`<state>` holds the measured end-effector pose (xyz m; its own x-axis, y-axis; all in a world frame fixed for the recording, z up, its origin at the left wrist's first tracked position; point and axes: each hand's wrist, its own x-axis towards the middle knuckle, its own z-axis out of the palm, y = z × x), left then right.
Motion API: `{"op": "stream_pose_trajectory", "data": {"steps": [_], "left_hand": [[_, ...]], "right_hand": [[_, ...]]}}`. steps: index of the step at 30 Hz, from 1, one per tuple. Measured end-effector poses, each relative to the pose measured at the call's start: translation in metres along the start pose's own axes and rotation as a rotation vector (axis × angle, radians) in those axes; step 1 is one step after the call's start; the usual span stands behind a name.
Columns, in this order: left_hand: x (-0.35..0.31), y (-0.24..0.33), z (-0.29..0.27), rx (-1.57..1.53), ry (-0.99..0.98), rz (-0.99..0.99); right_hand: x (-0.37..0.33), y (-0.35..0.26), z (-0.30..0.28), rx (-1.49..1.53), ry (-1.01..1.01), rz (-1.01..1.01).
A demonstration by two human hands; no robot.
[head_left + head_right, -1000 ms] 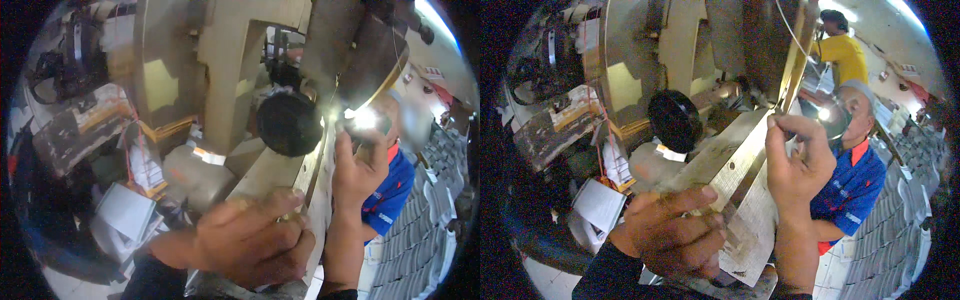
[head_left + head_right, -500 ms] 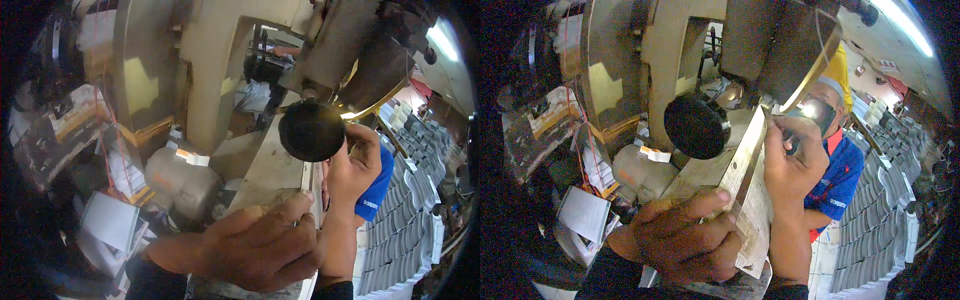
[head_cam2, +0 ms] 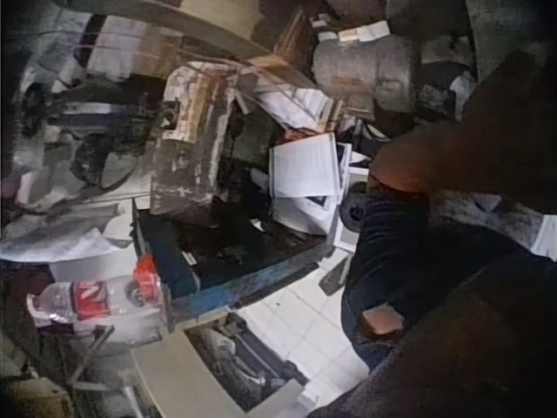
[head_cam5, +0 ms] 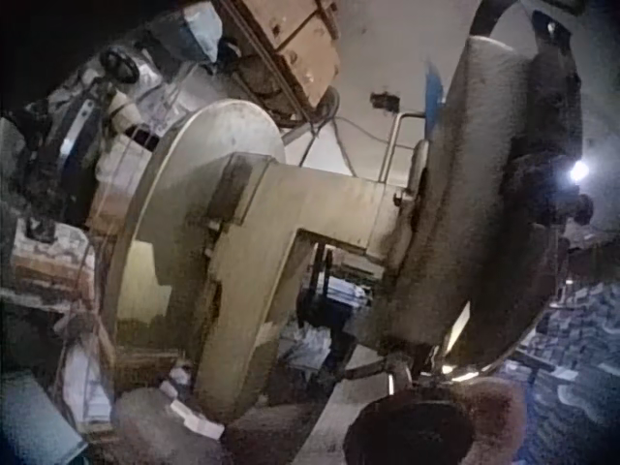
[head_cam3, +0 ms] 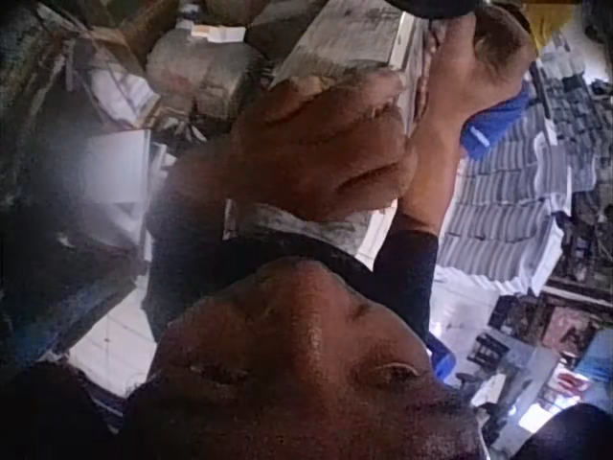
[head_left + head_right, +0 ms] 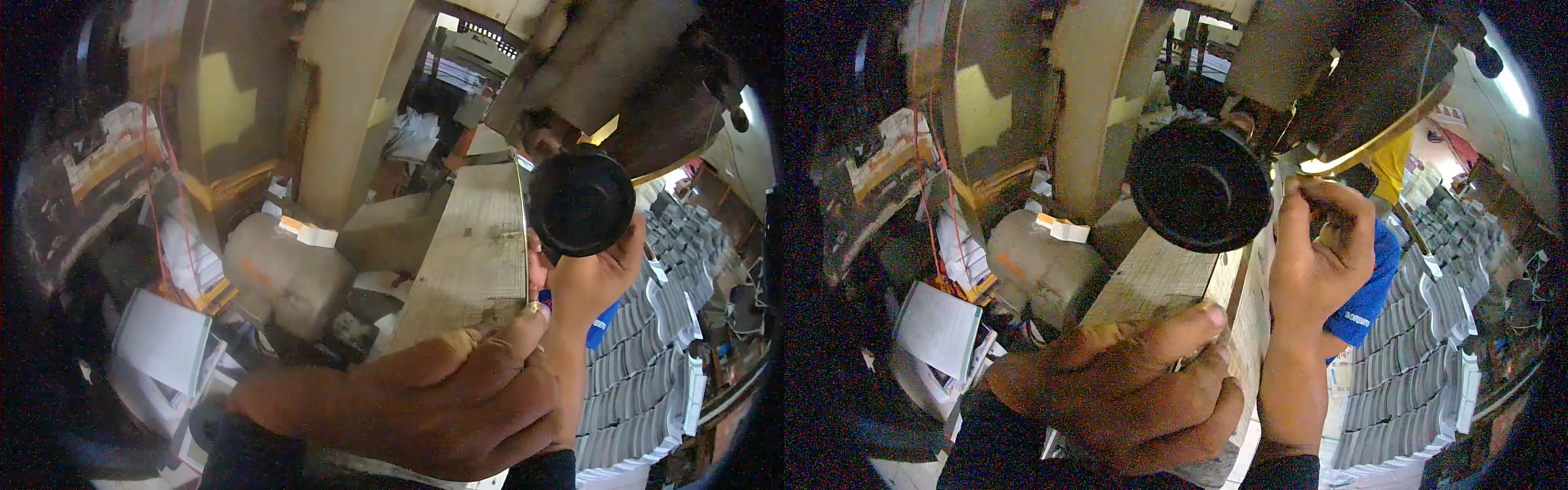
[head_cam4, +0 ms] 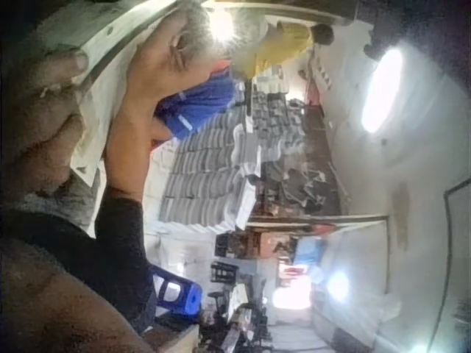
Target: The person threads wire into an industrial binding machine, cuts the wire with pliers, and positions and secures the machine plate and cover by hand.
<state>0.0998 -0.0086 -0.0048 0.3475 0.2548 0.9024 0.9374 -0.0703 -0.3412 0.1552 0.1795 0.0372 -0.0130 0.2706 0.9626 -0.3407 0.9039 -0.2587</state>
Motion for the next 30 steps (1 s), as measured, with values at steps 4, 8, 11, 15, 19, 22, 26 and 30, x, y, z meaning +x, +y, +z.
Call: {"op": "stream_pose_trajectory", "data": {"steps": [4,8,11,15,19,22,26,30], "left_hand": [[0.001,0.001,-0.002,-0.069,-0.025,-0.010],[0.001,0.002,0.001,-0.061,-0.015,0.011],[0.001,0.004,-0.004,-0.111,-0.049,-0.048],[0.003,0.006,-0.004,-0.079,-0.052,-0.051],[0.002,0.003,-0.005,-0.086,-0.089,-0.034],[0.000,0.002,-0.002,-0.105,-0.071,-0.051],[0.003,-0.001,-0.006,-0.098,-0.079,-0.027],[0.003,0.003,-0.001,-0.058,-0.003,-0.060]], "right_hand": [[-0.002,0.003,0.004,-0.097,0.071,-0.131],[-0.003,0.009,-0.005,-0.305,-0.035,-0.235],[0.000,-0.003,-0.004,-0.540,-0.260,-0.500],[0.002,-0.003,-0.011,-0.394,-0.157,-0.463],[-0.010,-0.009,-0.017,-0.140,-0.220,-0.264],[-0.009,-0.011,-0.018,0.233,-0.240,-0.142],[-0.006,-0.023,-0.017,0.249,-0.090,-0.205],[-0.013,-0.027,-0.029,0.383,-0.164,0.112]]}}
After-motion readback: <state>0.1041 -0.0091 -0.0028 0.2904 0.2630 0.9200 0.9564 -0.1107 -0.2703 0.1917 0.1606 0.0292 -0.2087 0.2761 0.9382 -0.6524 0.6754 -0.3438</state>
